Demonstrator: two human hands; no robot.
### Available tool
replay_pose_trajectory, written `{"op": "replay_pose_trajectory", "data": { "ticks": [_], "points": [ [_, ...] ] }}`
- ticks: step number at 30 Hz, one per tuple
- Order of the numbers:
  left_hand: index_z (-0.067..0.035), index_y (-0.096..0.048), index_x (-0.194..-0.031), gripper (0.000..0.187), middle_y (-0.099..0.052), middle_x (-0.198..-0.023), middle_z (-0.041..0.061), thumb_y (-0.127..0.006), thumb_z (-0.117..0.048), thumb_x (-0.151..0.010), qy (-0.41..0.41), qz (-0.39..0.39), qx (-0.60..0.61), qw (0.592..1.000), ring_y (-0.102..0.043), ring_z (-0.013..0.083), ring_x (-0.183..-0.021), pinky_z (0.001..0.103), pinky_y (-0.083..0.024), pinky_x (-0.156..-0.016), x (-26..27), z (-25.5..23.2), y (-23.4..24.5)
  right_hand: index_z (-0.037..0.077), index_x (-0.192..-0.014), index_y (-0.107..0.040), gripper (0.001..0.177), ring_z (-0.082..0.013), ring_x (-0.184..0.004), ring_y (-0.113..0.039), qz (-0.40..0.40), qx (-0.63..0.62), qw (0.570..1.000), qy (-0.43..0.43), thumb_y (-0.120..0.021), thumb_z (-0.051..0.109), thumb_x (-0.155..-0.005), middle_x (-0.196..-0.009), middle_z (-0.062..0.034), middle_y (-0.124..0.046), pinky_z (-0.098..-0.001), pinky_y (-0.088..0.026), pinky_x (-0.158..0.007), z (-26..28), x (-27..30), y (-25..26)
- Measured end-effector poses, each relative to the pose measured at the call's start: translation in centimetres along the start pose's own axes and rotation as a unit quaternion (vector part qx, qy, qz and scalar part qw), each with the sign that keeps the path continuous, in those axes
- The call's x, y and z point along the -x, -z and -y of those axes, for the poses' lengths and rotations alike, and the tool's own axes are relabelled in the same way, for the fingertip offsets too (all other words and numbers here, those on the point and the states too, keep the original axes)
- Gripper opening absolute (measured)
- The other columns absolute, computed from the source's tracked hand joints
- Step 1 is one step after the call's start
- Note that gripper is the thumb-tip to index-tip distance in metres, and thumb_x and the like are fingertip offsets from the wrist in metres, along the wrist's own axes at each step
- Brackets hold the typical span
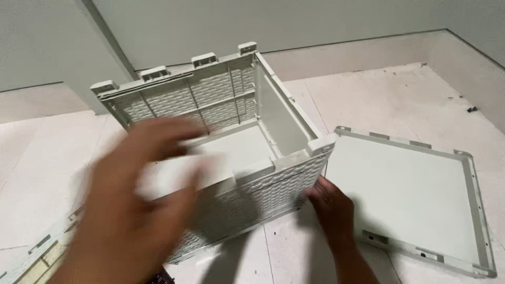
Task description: The person assembles a collapsible storage box by connecting multiple flat panels. They attach the base, side walls, and a lid, snapping them together to form a cube-shaped container.
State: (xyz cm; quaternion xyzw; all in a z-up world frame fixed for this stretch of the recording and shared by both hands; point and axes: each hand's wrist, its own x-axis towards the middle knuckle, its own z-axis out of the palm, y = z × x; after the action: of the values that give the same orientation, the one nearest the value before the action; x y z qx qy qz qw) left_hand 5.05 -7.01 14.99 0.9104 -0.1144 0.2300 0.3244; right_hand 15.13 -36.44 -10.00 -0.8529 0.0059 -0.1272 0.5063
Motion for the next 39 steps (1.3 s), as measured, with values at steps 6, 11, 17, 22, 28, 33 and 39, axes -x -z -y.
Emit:
{"op": "replay_pose_trajectory", "data": {
  "ticks": [6, 11, 17, 22, 28, 33, 39],
  "points": [
    [-0.03, -0.04, -0.155, 0.106, -0.026, -0.162, 0.009, -0.082, -0.068, -0.066, -0.042, 0.391, -0.169, 0.904, -0.047, 0.0349, -0.136, 0.054, -0.047, -0.103, -11.4, -7.6, -9.2, 0.013, -0.137, -0.067, 0.051, -0.0163, -0.084, -0.078, 0.001, 0.113, 0.992, -0.058, -0.054, 0.049, -0.102, -0.099, -0.0071, -0.081, -0.0329, -0.064, -0.074, 1.3, -0.8, 0.4],
    [-0.016, -0.054, -0.141, 0.083, -0.051, -0.148, 0.009, -0.082, -0.048, -0.071, -0.025, 0.375, -0.169, 0.911, -0.058, 0.0293, -0.129, 0.045, -0.051, -0.105, -12.7, -6.9, -12.1, 0.007, -0.127, -0.072, 0.056, -0.0158, -0.096, -0.076, -0.006, -0.072, 0.997, -0.017, -0.069, 0.048, -0.089, -0.101, -0.0075, -0.082, -0.0317, -0.059, -0.086, 2.6, 0.0, 0.8],
    [-0.012, -0.064, -0.13, 0.064, -0.072, -0.113, 0.014, -0.081, -0.028, -0.07, -0.02, 0.379, -0.14, 0.914, -0.073, 0.03, -0.102, 0.042, -0.06, -0.091, -13.4, -5.6, -14.0, 0.009, -0.132, -0.067, 0.058, -0.0143, -0.1, -0.076, 0.002, -0.102, 0.992, -0.079, -0.071, 0.045, -0.087, -0.108, -0.0049, -0.081, -0.0301, -0.058, -0.088, 4.9, -0.4, 1.0],
    [-0.009, -0.072, -0.109, 0.044, -0.076, -0.096, 0.015, -0.078, -0.022, -0.068, -0.04, 0.394, -0.092, 0.913, -0.076, 0.03, -0.089, 0.041, -0.061, -0.084, -13.8, -5.6, -14.1, 0.013, -0.126, -0.076, 0.052, -0.0168, -0.094, -0.077, -0.018, -0.054, 0.993, -0.101, -0.073, 0.046, -0.085, -0.1, -0.006, -0.084, -0.0317, -0.06, -0.085, 5.5, -0.2, 1.0],
    [-0.002, -0.072, -0.098, 0.034, -0.077, -0.09, 0.019, -0.078, -0.021, -0.07, -0.064, 0.405, -0.09, 0.908, -0.076, 0.032, -0.086, 0.041, -0.061, -0.081, -13.9, -4.9, -12.9, 0.01, -0.124, -0.074, 0.055, -0.014, -0.098, -0.078, -0.02, -0.028, 0.997, -0.07, -0.076, 0.046, -0.082, -0.103, -0.0052, -0.083, -0.0317, -0.06, -0.086, 4.0, -0.2, 0.1],
    [-0.003, -0.071, -0.105, 0.043, -0.074, -0.093, 0.017, -0.082, -0.03, -0.074, -0.12, 0.415, -0.082, 0.898, -0.075, 0.0306, -0.088, 0.041, -0.06, -0.081, -13.2, -4.0, -12.4, 0.005, -0.121, -0.077, 0.049, -0.0209, -0.095, -0.08, 0.077, -0.131, 0.987, -0.052, -0.061, 0.043, -0.093, -0.107, -0.0109, -0.084, -0.0352, -0.063, -0.087, 1.3, -1.0, 2.1],
    [-0.003, -0.067, -0.114, 0.045, -0.074, -0.092, 0.017, -0.079, -0.023, -0.075, -0.155, 0.454, -0.085, 0.873, -0.074, 0.0289, -0.091, 0.04, -0.06, -0.084, -12.0, -3.8, -11.3, 0.015, -0.155, -0.052, 0.049, -0.025, -0.104, -0.073, 0.093, -0.061, 0.993, -0.024, -0.046, 0.025, -0.107, -0.115, -0.0194, -0.076, -0.0375, -0.062, -0.095, 6.9, -4.4, 5.5]
  ]
}}
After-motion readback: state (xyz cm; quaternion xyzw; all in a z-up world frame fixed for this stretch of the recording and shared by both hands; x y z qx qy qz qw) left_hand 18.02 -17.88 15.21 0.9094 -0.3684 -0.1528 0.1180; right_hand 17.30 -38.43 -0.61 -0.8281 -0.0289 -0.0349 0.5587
